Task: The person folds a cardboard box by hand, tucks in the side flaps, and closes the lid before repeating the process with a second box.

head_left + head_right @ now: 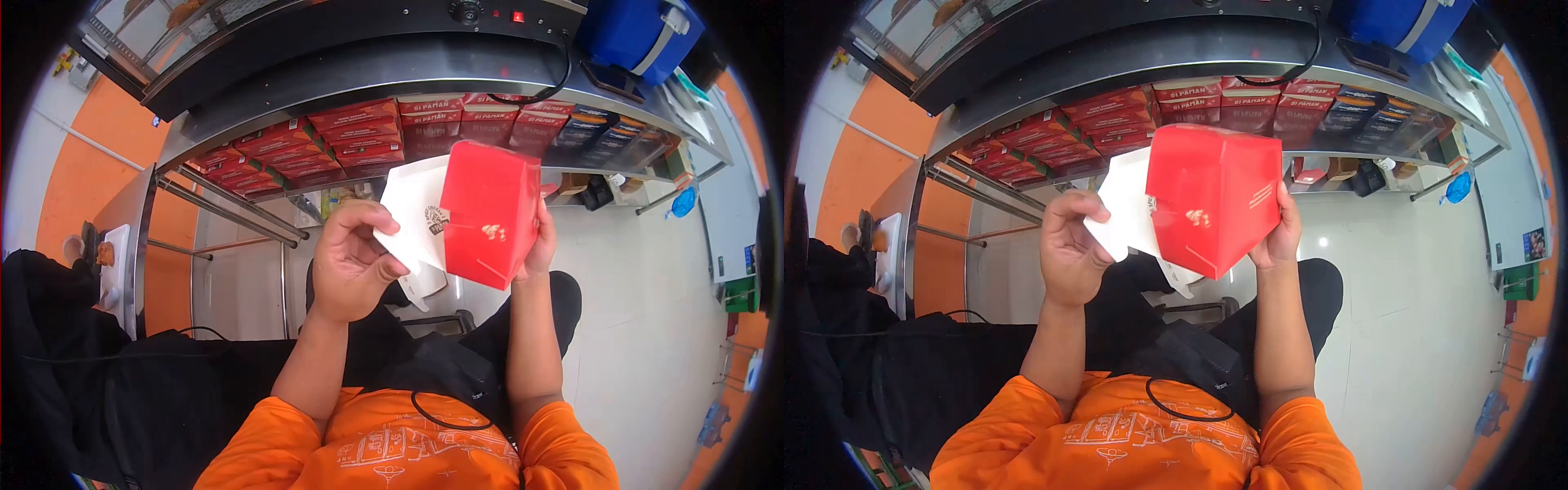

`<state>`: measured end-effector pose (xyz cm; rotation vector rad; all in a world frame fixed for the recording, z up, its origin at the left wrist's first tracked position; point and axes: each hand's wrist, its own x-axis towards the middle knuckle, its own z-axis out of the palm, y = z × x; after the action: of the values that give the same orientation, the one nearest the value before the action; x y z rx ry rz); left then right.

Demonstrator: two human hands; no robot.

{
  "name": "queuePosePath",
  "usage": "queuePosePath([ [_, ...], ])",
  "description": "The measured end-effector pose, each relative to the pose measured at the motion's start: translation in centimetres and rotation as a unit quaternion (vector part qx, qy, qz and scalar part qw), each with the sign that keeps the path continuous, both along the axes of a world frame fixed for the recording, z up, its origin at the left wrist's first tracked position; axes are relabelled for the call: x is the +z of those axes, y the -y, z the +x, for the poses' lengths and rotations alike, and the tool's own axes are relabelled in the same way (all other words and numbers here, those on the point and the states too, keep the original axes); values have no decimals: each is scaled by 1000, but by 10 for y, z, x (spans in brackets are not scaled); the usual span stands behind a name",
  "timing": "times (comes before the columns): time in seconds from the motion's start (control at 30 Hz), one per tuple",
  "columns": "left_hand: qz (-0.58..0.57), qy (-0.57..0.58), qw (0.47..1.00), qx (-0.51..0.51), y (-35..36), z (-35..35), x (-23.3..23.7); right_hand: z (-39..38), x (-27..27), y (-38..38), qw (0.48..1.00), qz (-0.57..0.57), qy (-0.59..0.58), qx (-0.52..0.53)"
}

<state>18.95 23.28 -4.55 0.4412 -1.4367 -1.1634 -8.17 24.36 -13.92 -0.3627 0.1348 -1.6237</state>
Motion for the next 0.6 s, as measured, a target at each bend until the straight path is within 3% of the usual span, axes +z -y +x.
queuePosePath([
  [0.07,-113,97,988,44,6,2,6,3,2,-2,1000,0,-16,7],
  [0.17,-143,201,961,123,-4,-3,23,6,3,-3,999,-11,-37,13],
  [0.4,-56,92,967,231,-14,-29,11,13,6,-4,999,24,-47,1],
  [0.6,-178,171,958,147,-17,-30,19,14,9,-6,995,64,-73,-20],
])
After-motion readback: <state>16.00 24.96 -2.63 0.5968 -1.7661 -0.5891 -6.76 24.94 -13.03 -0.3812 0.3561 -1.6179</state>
